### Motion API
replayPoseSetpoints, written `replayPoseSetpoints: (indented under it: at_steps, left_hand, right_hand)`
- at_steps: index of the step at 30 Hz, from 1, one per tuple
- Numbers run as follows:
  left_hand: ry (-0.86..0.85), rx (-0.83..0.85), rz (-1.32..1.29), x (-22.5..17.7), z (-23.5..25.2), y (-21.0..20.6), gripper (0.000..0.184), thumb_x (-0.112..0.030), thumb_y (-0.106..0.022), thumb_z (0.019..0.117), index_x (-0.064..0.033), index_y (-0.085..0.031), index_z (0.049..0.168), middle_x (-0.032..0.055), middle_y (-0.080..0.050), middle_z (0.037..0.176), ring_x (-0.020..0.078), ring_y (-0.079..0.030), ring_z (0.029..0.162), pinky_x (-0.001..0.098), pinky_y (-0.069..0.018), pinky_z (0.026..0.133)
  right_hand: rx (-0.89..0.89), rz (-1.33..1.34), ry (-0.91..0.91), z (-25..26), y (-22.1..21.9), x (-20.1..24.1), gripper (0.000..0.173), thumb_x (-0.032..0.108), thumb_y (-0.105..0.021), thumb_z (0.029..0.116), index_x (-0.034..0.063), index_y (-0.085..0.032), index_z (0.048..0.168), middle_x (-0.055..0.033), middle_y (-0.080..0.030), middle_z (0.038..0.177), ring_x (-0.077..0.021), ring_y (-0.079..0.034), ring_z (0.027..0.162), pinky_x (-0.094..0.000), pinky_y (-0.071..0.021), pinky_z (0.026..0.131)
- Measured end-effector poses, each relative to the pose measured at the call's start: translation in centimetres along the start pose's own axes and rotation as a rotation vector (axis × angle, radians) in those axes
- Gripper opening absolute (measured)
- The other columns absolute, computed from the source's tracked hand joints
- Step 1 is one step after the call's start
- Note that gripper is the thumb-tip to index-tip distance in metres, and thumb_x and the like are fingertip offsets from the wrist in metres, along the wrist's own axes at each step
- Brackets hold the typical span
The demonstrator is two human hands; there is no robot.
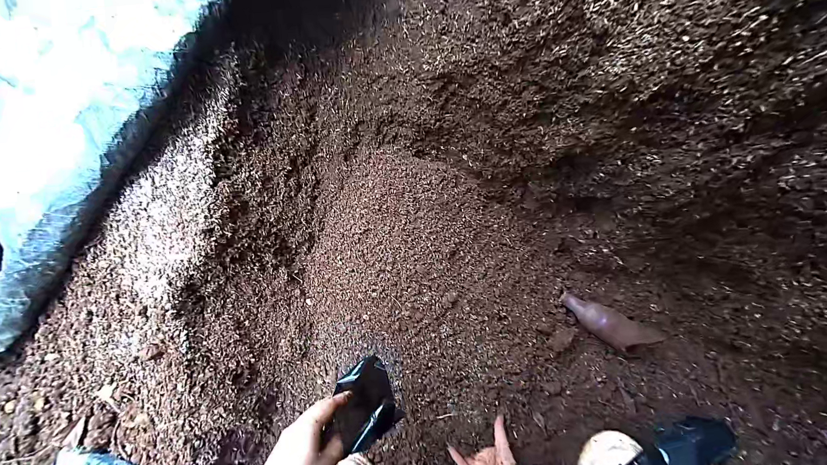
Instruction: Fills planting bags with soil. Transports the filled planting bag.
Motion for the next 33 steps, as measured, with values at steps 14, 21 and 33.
replayPoseSetpoints:
  at_steps: [14, 21, 33]
  left_hand:
    - [0.043, 0.258, 0.019, -5.4, 9.3, -10.7, 0.067, -0.008, -0.063, 0.0951, -0.0118, -0.041, 0.158, 0.0147, -0.048, 0.157, 0.0301, -0.049, 0.143, 0.0517, -0.0375, 0.119]
    - [0.057, 0.121, -0.31, -9.2, 11.5, -11.5, 0.073, -0.013, -0.073, 0.0896, -0.0092, -0.042, 0.156, 0.021, -0.059, 0.143, 0.0343, -0.056, 0.135, 0.055, -0.0413, 0.115]
    - [-0.04, 0.032, -0.168, -9.4, 10.1, -9.6, 0.08, -0.015, -0.077, 0.0883, -0.0014, -0.038, 0.156, 0.0261, -0.054, 0.147, 0.0387, -0.052, 0.138, 0.0567, -0.038, 0.116]
  right_hand:
    - [-0.003, -0.13, 0.328, -4.7, -14.1, 12.5, 0.063, 0.048, -0.015, 0.1125, 0.0055, -0.023, 0.158, -0.0243, -0.034, 0.159, -0.0351, -0.044, 0.14, -0.0557, -0.0439, 0.107]
    - [0.191, -0.398, 0.258, -12.9, -15.7, 13.2, 0.07, 0.061, -0.015, 0.107, 0.0092, -0.041, 0.147, -0.0193, -0.059, 0.127, -0.0296, -0.061, 0.107, -0.051, -0.0532, 0.085]
    - [0.445, -1.156, 0.681, -19.9, -22.8, 12.5, 0.042, 0.017, -0.046, 0.1103, 0.0001, -0.047, 0.148, -0.0175, -0.048, 0.154, -0.0238, -0.047, 0.142, -0.0432, -0.0392, 0.117]
Point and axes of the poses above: each hand's wrist, its own z-axis towards the middle knuckle, its own y-axis out of the back of the hand, x = y × z, the point moved 8 cm from there along z, towards the middle knuckle
